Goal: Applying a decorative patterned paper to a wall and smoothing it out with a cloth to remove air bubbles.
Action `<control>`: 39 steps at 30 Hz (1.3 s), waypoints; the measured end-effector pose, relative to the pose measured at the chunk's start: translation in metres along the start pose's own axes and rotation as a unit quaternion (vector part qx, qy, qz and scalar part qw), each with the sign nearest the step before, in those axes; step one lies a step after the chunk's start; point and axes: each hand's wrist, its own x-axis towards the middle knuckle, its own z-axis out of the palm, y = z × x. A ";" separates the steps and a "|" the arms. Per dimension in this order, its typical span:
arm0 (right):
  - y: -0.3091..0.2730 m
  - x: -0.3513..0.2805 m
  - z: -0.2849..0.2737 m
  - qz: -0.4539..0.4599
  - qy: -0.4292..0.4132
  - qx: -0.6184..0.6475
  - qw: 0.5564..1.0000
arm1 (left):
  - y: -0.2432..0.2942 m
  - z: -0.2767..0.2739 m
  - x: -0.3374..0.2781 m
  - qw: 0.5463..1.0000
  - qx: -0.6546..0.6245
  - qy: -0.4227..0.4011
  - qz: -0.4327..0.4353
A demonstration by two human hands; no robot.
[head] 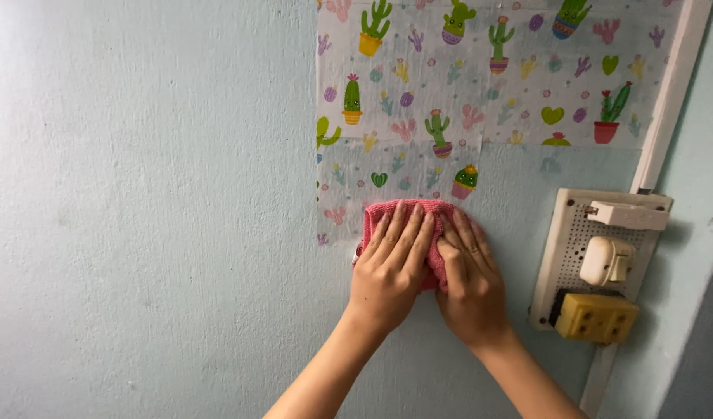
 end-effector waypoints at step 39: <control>-0.037 0.063 0.052 -0.047 0.089 -0.038 0.994 | -0.053 -0.027 0.014 0.988 0.145 -0.030 -0.039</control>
